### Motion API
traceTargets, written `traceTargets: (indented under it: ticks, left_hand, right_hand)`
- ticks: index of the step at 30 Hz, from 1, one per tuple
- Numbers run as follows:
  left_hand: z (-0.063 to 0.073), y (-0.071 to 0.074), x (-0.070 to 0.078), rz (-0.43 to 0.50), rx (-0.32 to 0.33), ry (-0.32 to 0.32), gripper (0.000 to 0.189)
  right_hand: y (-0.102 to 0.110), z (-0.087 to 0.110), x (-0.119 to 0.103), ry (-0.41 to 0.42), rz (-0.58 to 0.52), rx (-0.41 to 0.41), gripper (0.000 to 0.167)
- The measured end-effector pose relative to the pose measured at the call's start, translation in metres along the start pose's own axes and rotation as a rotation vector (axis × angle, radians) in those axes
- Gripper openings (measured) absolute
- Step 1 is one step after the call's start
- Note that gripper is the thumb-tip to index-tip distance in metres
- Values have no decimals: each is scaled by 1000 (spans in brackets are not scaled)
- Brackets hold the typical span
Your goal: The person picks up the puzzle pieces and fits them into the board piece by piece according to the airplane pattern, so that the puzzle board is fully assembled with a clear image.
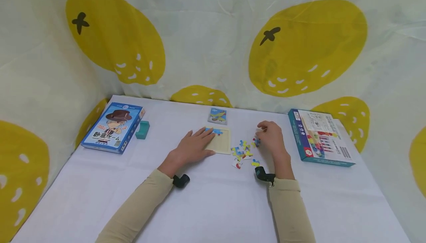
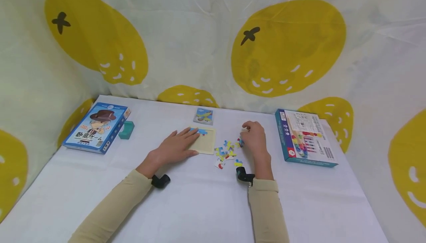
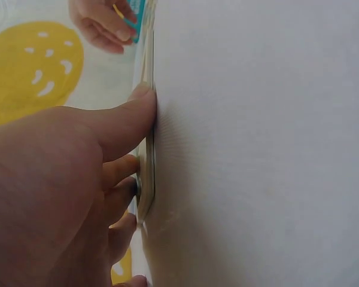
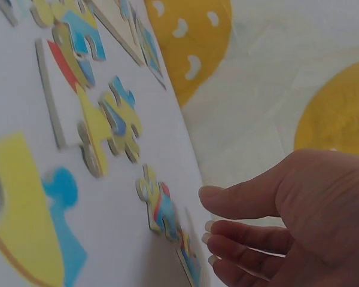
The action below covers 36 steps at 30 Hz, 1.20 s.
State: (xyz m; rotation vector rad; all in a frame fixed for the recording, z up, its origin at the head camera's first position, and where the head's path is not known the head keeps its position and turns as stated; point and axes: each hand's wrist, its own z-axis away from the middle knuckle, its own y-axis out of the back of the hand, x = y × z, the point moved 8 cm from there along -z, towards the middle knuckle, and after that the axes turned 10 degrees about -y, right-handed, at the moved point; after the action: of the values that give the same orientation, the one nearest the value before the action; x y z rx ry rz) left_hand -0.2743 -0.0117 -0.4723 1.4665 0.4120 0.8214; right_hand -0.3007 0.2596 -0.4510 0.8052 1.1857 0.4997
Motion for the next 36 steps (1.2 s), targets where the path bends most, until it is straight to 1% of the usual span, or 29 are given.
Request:
traceTargets:
  ticks: [8, 11, 14, 17, 20, 27, 32, 36]
  left_hand:
    - [0, -2, -2, -3, -5, 1, 72]
    - [-1, -2, -3, -4, -2, -3, 73]
    - [-1, -2, -3, -1, -2, -6, 72]
    - [1, 0, -2, 9, 5, -11, 71]
    - [2, 1, -1, 19, 14, -16, 70]
    - [2, 1, -3, 25, 16, -18, 70]
    - [2, 0, -3, 31, 15, -8, 70]
    - [1, -1, -1, 41, 12, -5, 70]
  right_hand:
    - [10, 1, 21, -115, 76, -45, 40]
    - [11, 4, 25, -158, 97, -63, 42]
    - [11, 6, 23, -182, 111, -63, 40]
    - [9, 7, 20, -194, 104, -57, 37]
    - [8, 8, 17, -190, 93, -55, 34]
    - [6, 5, 20, -191, 52, -73, 31]
    - [5, 0, 25, -190, 22, -82, 34]
    - [5, -1, 31, -220, -26, -107, 37]
